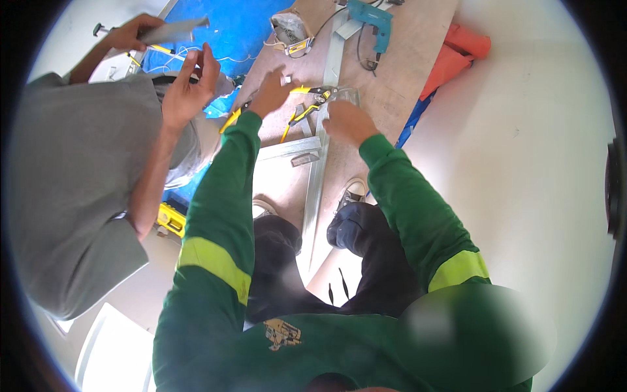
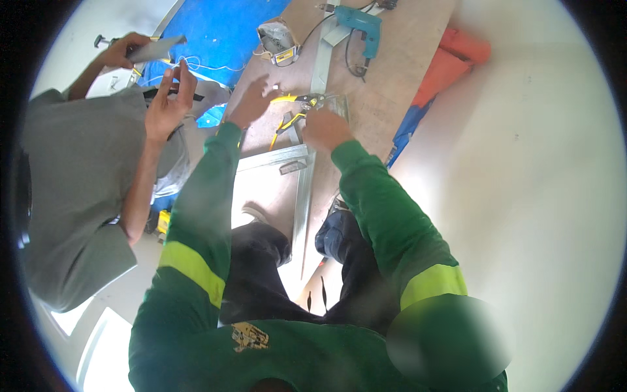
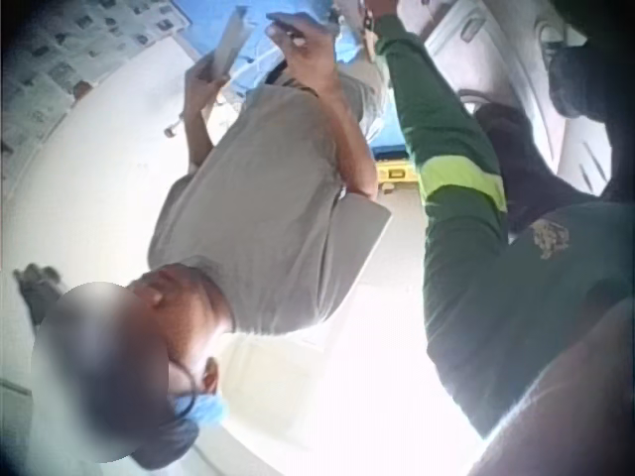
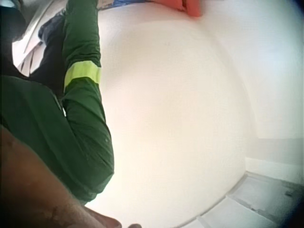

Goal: The person measures and marks a metal profile with a pencil, then uses tin snips to cut the profile. He then uses pliers to bend and shape the cut metal piece while a coworker works nearby.

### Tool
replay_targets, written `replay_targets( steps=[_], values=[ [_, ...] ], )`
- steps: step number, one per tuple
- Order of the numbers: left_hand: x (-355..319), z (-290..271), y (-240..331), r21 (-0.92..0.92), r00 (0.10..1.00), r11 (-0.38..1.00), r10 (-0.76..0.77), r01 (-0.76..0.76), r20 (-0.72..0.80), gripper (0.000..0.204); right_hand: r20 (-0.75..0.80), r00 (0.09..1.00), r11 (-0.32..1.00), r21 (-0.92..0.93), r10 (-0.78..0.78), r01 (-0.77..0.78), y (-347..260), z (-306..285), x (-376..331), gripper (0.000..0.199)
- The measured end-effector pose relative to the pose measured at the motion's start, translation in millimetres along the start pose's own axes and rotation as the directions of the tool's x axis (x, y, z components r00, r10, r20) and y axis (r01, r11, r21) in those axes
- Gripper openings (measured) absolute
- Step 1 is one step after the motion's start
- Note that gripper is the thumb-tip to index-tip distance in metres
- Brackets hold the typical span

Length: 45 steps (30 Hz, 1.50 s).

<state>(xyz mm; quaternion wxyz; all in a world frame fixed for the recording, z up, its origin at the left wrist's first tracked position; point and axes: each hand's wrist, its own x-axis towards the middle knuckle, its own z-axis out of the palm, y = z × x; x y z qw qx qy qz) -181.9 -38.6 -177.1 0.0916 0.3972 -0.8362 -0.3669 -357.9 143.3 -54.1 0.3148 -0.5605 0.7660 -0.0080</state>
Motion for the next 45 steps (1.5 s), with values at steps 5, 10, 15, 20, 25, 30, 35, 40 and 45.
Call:
replay_targets(
  steps=[5,10,15,20,25,30,35,40,45],
  values=[
    [-126,-69,96,-0.15,0.934,0.98,-0.071,0.13,0.35,0.071,-0.063,0.991,0.985,0.131,0.119,-0.11,41,19,-84,0.034],
    [-325,-221,230,-0.163,0.867,0.982,0.0,0.094,0.498,0.059,-0.156,0.95,0.92,0.333,0.27,-0.206,55,-6,-199,0.032],
    [-466,-305,350,0.176,0.791,0.984,-0.104,-0.005,0.603,0.071,0.103,0.888,0.749,0.498,0.449,-0.437,12,-70,-338,0.035],
    [-503,-295,352,0.038,0.881,0.989,-0.142,0.14,0.451,0.068,0.309,0.859,0.831,0.264,0.408,-0.49,-10,-112,-418,0.04],
    [-541,-294,351,-0.209,0.903,0.911,-0.276,0.355,0.329,0.061,0.354,0.83,0.748,0.372,0.432,-0.549,-11,-147,-446,0.038],
    [-587,-336,352,-0.261,0.767,0.742,-0.496,0.618,0.408,0.065,0.365,0.801,0.651,0.468,0.474,-0.598,-22,-193,-447,0.035],
    [-608,-359,347,-0.317,0.712,0.646,-0.551,0.695,0.436,0.057,0.334,0.85,0.704,0.478,0.407,-0.525,-39,-221,-418,0.037],
    [-552,-374,334,-0.355,0.876,0.801,-0.438,0.483,0.204,0.047,0.338,0.864,0.663,0.554,0.373,-0.503,-50,-242,-399,0.034],
    [-424,-399,316,-0.282,0.962,0.928,-0.268,0.244,-0.05,0.039,0.242,0.898,0.689,0.577,0.368,-0.438,-41,-250,-400,0.035]
  ],
)
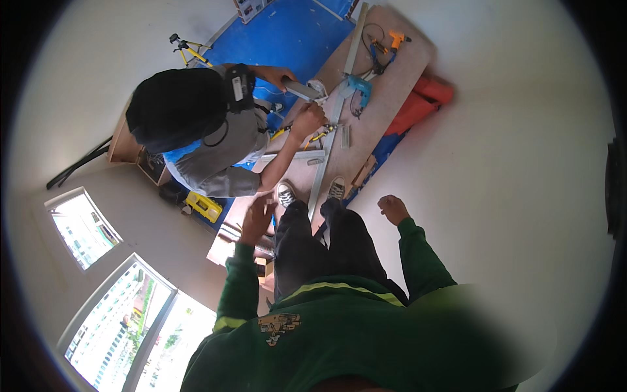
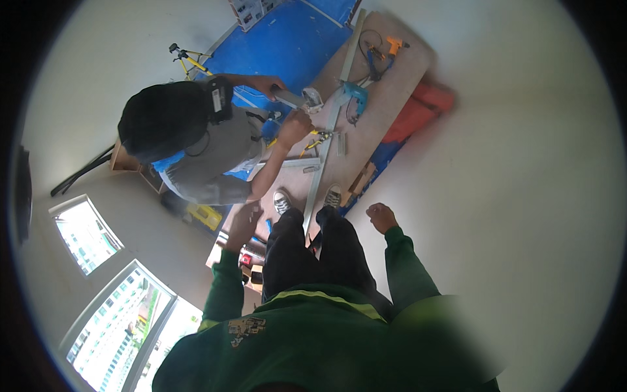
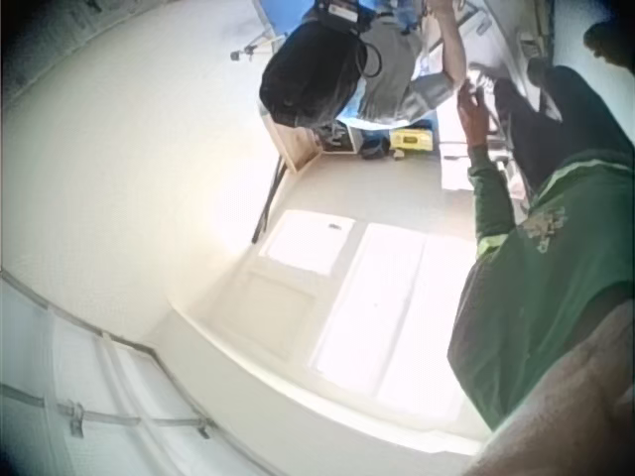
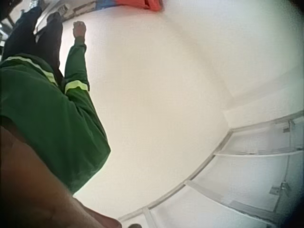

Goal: The person measures and marks a metal profile with a pencil, then uses tin snips to cut the profile. He then uses pliers to bend and shape the cut metal piece while a coworker works nearby.

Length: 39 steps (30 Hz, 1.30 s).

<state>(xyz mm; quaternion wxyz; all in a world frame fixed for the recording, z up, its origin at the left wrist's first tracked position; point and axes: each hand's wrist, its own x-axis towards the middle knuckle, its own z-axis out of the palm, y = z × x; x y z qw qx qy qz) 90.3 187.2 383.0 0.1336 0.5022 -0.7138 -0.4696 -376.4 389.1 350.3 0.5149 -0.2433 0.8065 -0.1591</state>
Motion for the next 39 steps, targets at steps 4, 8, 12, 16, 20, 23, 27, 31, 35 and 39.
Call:
replay_targets(
  steps=[4,8,12,16,20,23,27,31,35,39],
  values=[
    [106,-17,34,0.228,0.927,0.923,0.346,-0.309,-0.143,0.037,0.008,0.931,0.918,-0.165,-0.365,0.362,15,-1,5,0.033],
    [176,-38,69,0.375,0.906,0.872,0.394,-0.315,-0.155,0.035,0.031,0.999,0.987,0.156,0.021,-0.025,25,9,11,0.034],
    [151,-19,94,0.356,0.917,0.903,0.331,-0.239,-0.223,0.031,0.11,0.987,0.962,0.232,0.12,-0.142,52,11,1,0.034],
    [53,32,86,0.134,0.997,0.989,-0.07,0.067,0.021,0.04,0.196,0.917,0.883,0.263,0.346,-0.39,111,-17,-13,0.033],
    [-60,53,62,0.372,0.779,0.849,-0.506,0.375,0.371,0.067,0.268,0.803,0.743,0.305,0.533,-0.595,163,-60,-19,0.026],
    [-125,42,65,0.529,0.668,0.81,-0.541,0.252,0.511,0.024,0.188,0.821,0.764,0.3,0.54,-0.571,179,-90,-19,0.024],
    [-153,18,88,0.256,0.504,0.784,-0.573,0.565,0.646,0.021,0.156,0.843,0.788,0.301,0.515,-0.537,165,-105,-10,0.034],
    [-146,0,98,-0.002,0.525,0.714,-0.513,0.7,0.679,0.028,0.298,0.884,0.886,0.187,0.361,-0.425,100,-73,18,0.036],
    [-136,-2,81,-0.029,0.606,0.802,-0.425,0.596,0.673,0.029,0.367,0.93,0.957,0.255,0.035,-0.136,1,-23,24,0.034],
    [-141,1,64,-0.235,0.8,0.845,-0.312,0.481,0.513,0.025,0.414,0.908,0.985,0.171,-0.067,-0.005,-62,1,-5,0.029]
  ],
)
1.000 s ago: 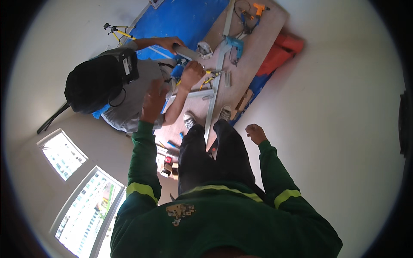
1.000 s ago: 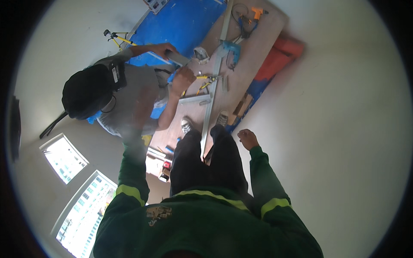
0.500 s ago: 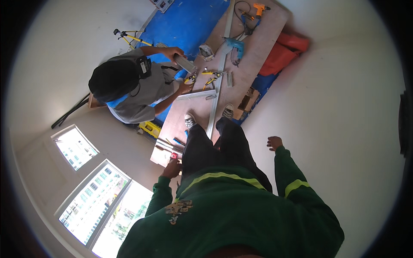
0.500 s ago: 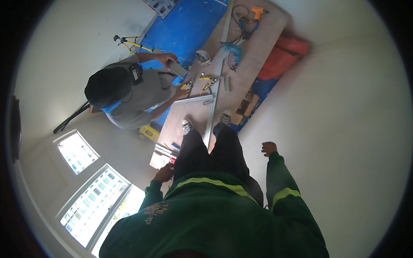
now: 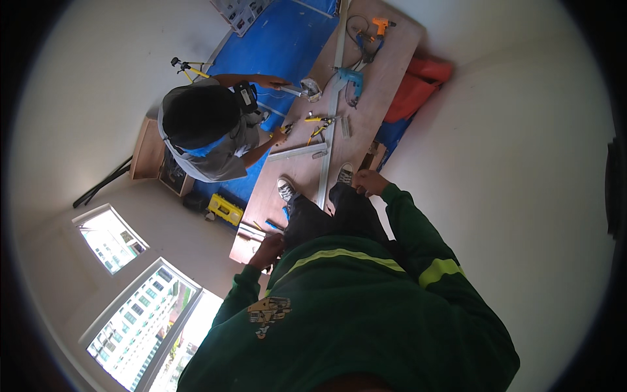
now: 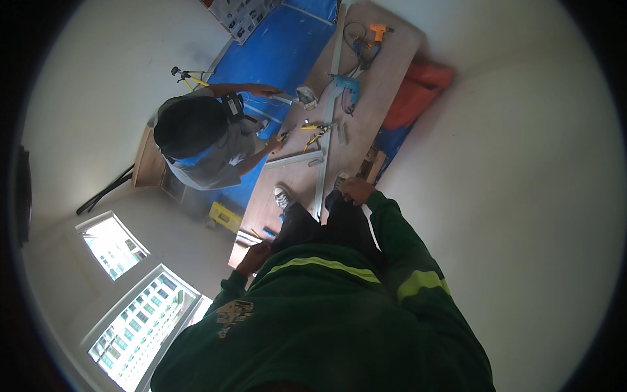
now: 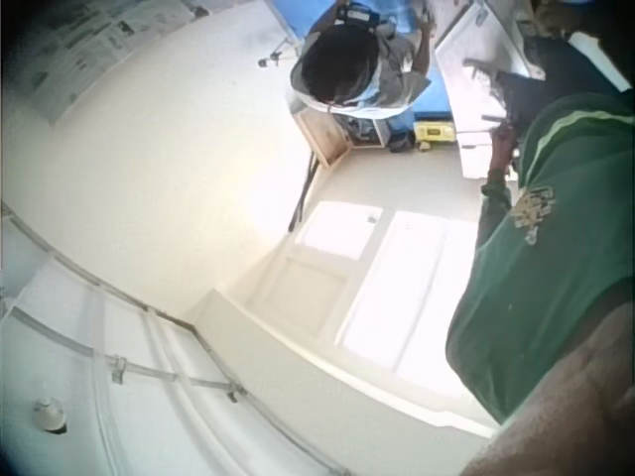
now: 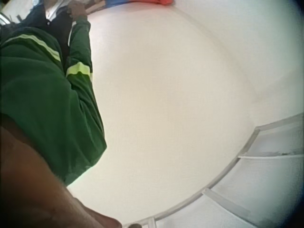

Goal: The person measures and marks a metal profile with a pencil, then uses tin snips to cut the profile. He then uses pliers to bend and shape the cut metal piece while a coworker works nearby.

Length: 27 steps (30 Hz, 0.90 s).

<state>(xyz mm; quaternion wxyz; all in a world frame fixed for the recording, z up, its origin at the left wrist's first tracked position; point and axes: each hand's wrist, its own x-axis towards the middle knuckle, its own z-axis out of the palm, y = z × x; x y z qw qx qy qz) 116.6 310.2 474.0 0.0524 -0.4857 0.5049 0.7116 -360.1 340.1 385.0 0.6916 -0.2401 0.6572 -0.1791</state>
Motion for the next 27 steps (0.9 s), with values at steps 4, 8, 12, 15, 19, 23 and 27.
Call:
replay_targets(
  steps=[4,8,12,15,19,23,27],
  values=[
    [-10,-15,-7,-0.042,0.993,0.999,-0.002,-0.003,-0.118,0.025,-0.109,0.992,0.997,-0.035,0.069,-0.073,23,4,-24,0.035],
    [-15,-52,-4,-0.082,0.994,0.994,-0.07,0.076,0.078,0.026,-0.156,0.915,0.924,0.158,0.371,-0.348,102,-2,-52,0.04],
    [-22,-77,0,-0.101,0.995,0.995,0.007,0.004,0.102,0.022,-0.203,0.785,0.809,0.074,0.585,-0.584,160,12,-85,0.04],
    [-24,-84,-5,0.052,0.999,0.998,0.028,-0.03,0.042,0.023,-0.24,0.806,0.834,0.03,0.541,-0.551,170,22,-96,0.035],
    [-21,-88,-29,-0.005,0.997,0.999,0.039,-0.038,0.073,0.025,-0.306,0.855,0.9,0.261,0.42,-0.348,141,26,-84,0.032],
    [-12,-79,-50,0.078,0.95,0.951,0.304,-0.299,-0.068,0.038,-0.238,0.918,0.948,0.105,0.317,-0.3,78,14,-71,0.037],
    [-7,-67,-51,-0.022,0.943,0.955,0.29,-0.297,-0.165,0.038,-0.271,0.931,0.965,-0.034,0.243,-0.262,9,8,-67,0.038]
  ],
)
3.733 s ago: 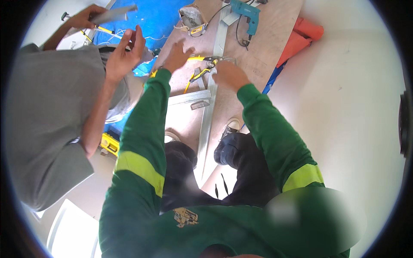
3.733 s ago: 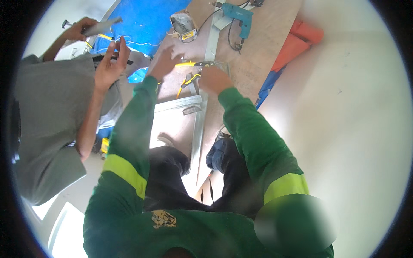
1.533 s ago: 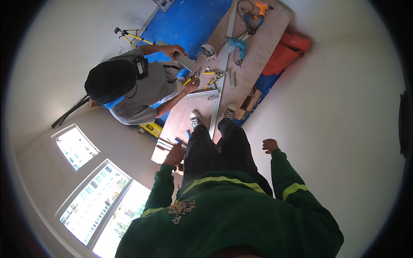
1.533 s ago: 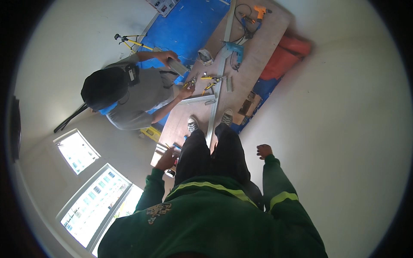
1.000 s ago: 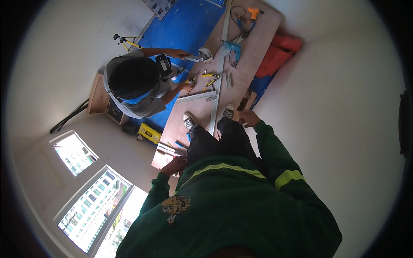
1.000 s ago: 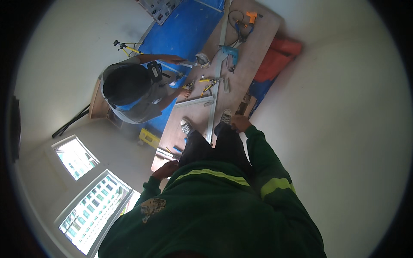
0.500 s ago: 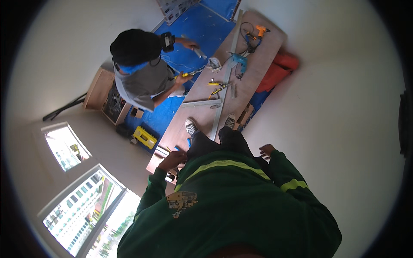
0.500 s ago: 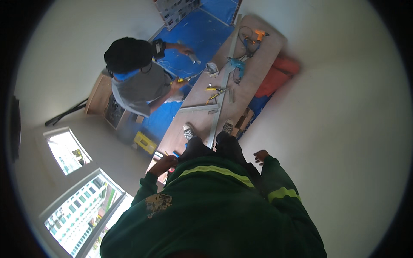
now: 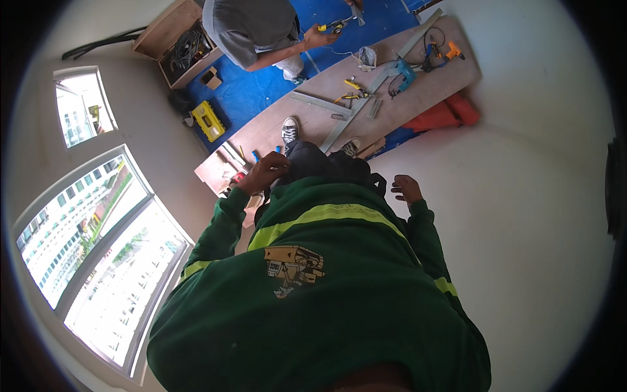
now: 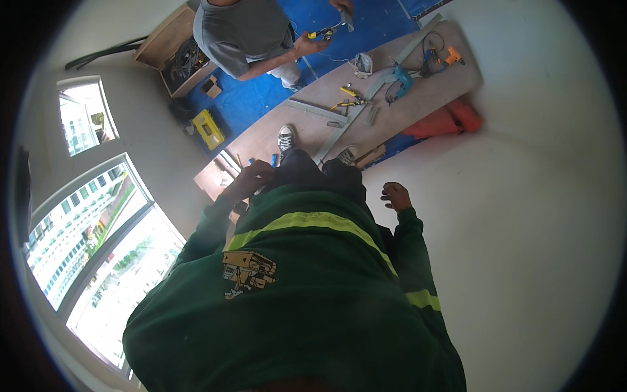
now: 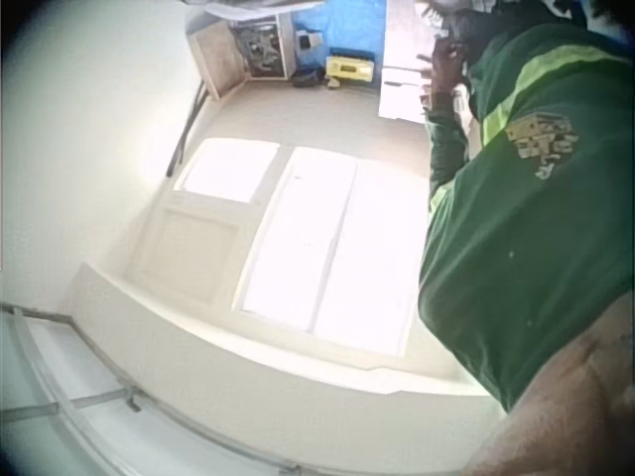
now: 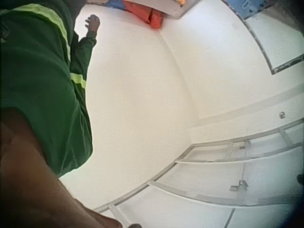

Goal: The person measures and marks a metal profile with a pencil, then uses tin snips to cut the profile. He then uses pliers to bend and shape the cut metal piece while a coworker works nearby.

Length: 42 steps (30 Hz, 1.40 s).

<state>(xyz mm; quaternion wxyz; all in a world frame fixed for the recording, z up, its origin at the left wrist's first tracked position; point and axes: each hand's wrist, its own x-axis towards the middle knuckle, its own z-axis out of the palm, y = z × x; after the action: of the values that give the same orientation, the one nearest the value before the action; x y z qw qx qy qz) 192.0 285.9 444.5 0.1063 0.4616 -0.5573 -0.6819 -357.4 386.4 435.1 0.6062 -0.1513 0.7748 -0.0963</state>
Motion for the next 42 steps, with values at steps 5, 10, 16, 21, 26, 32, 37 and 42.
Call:
replay_targets(
  steps=[5,10,16,21,26,32,37,42],
  values=[
    [15,-4,3,-0.134,0.984,0.975,-0.175,0.179,0.042,0.045,-0.014,1.0,0.995,-0.095,-0.019,0.018,-39,-14,0,0.036],
    [35,-6,5,0.106,0.995,0.99,-0.099,0.096,0.017,0.04,-0.02,1.0,0.989,-0.144,-0.011,0.008,-46,-17,22,0.039],
    [34,-4,36,0.26,0.985,0.951,-0.149,0.168,-0.09,0.052,0.033,0.998,0.993,-0.103,-0.046,0.05,-40,-10,34,0.044],
    [41,-10,49,0.353,0.974,0.909,-0.222,0.222,-0.042,0.044,0.012,0.999,0.998,-0.051,-0.035,0.035,-11,-7,38,0.048],
    [48,-2,36,0.491,0.946,0.808,-0.28,0.324,-0.164,0.048,0.005,0.998,0.996,0.074,0.057,-0.057,32,-7,39,0.044],
    [50,-1,21,0.438,0.986,0.885,-0.13,0.161,-0.1,0.052,0.048,0.987,0.981,-0.112,-0.156,0.16,96,4,45,0.032],
    [49,-13,36,0.321,0.987,0.936,-0.157,0.142,0.021,0.05,0.227,0.963,0.989,0.002,0.146,-0.151,53,3,88,0.038],
    [36,-13,46,0.307,0.995,0.947,-0.086,0.099,-0.057,0.041,0.17,0.901,0.906,-0.073,-0.4,0.416,-100,43,96,0.038]
  ],
)
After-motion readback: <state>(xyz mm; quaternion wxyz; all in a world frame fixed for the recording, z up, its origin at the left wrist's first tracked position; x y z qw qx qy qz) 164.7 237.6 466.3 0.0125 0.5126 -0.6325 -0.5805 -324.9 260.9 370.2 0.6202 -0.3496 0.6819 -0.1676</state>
